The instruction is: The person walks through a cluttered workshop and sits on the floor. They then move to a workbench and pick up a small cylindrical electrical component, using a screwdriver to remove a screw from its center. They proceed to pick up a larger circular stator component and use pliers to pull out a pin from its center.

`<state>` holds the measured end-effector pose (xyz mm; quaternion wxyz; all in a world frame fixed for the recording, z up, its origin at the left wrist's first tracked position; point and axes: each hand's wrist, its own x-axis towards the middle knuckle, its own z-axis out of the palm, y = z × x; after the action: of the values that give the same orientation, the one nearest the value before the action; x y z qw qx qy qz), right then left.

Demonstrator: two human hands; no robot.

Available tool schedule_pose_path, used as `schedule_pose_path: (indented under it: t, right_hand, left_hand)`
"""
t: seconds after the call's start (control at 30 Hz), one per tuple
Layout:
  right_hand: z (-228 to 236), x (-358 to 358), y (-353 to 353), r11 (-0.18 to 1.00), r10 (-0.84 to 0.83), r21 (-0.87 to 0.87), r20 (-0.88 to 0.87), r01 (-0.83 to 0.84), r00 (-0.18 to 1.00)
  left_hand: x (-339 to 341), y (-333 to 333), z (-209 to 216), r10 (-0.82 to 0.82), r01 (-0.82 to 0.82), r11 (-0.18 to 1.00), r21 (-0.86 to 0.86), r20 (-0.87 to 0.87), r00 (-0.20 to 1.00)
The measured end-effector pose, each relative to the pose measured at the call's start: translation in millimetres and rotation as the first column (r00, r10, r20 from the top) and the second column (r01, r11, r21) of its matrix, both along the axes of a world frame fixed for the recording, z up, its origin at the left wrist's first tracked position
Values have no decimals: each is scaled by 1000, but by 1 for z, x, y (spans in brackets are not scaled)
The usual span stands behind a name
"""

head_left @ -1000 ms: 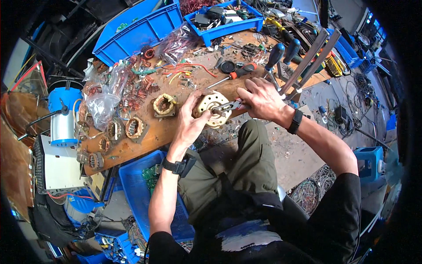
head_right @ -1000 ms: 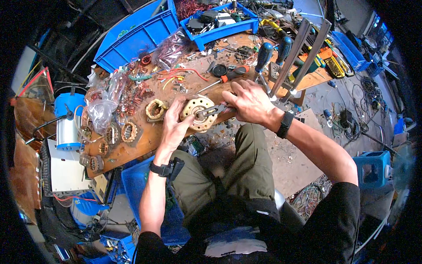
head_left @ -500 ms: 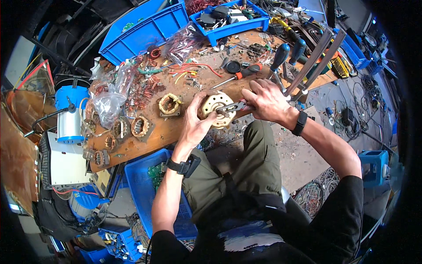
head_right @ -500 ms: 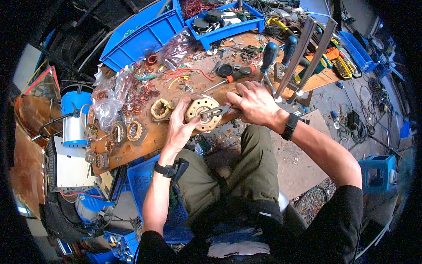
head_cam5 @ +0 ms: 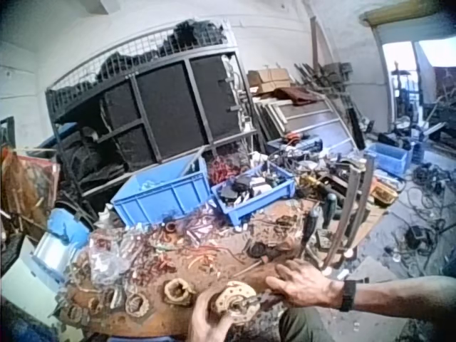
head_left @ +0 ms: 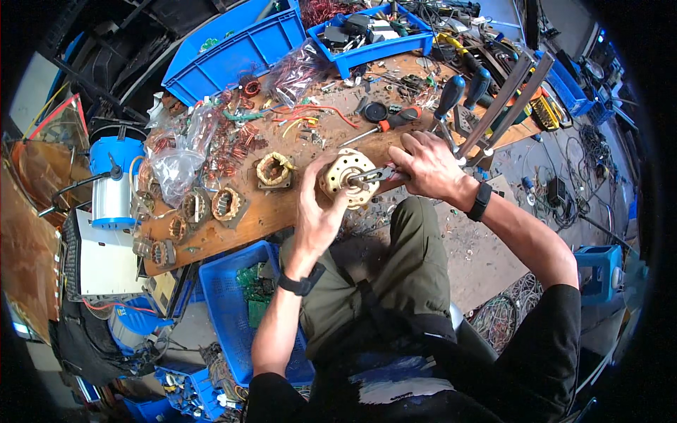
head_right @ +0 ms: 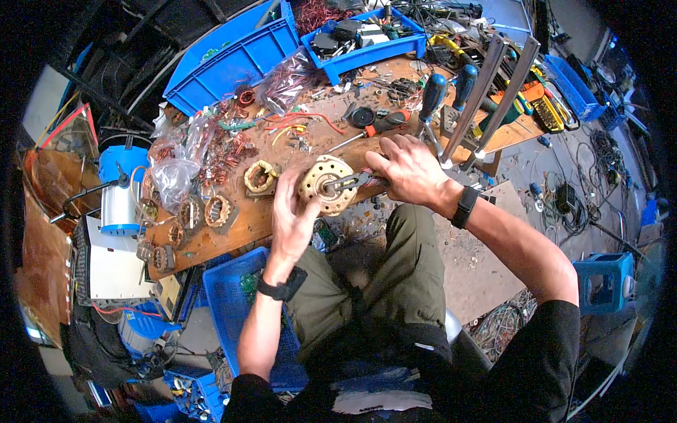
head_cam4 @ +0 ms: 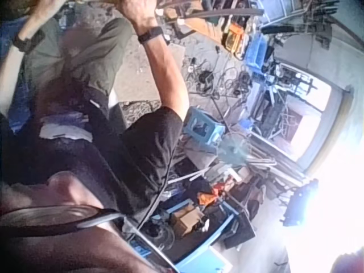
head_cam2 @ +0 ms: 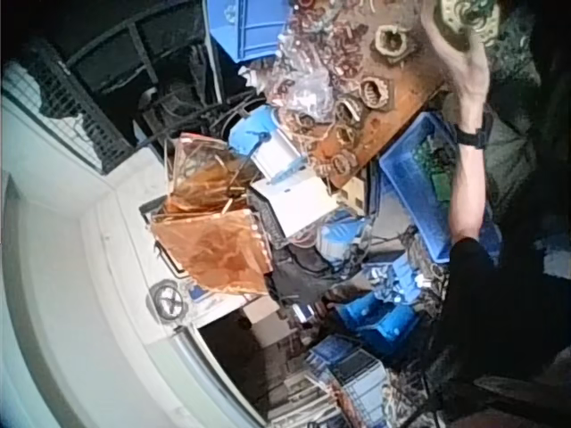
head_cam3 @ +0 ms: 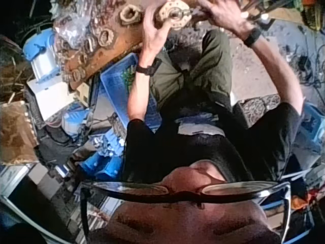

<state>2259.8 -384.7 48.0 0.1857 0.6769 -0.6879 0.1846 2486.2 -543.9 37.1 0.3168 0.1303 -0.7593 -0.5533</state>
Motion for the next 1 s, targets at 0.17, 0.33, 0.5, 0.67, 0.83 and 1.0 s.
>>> schedule_pose_path:
  t: [0.17, 0.33, 0.5, 0.67, 0.83, 1.0]
  right_hand:
    - [3, 2, 3, 998, -27, 54, 0, 26, 1000]
    - [4, 5, 3, 996, -32, 77, -11, 33, 999]
    - [9, 7, 4, 995, -43, 91, -4, 43, 999]
    - [6, 6, 4, 1000, -12, 18, 26, 11, 1000]
    - [7, 6, 5, 998, -18, 60, 15, 17, 1000]
    - [10, 6, 4, 995, -21, 102, 1, 21, 1000]
  left_hand:
    - [23, 55, -15, 382, -390, 905, -167, -82, 921]
    - [23, 98, -21, 199, -223, 965, 135, 168, 965]
    - [18, 79, -5, 384, -423, 875, -233, -195, 902]
    - [15, 48, 45, 278, -383, 698, -605, -264, 924]
    - [5, 37, 49, 198, -324, 685, -652, -261, 945]
    - [10, 19, 7, 231, -251, 870, -424, -99, 968]
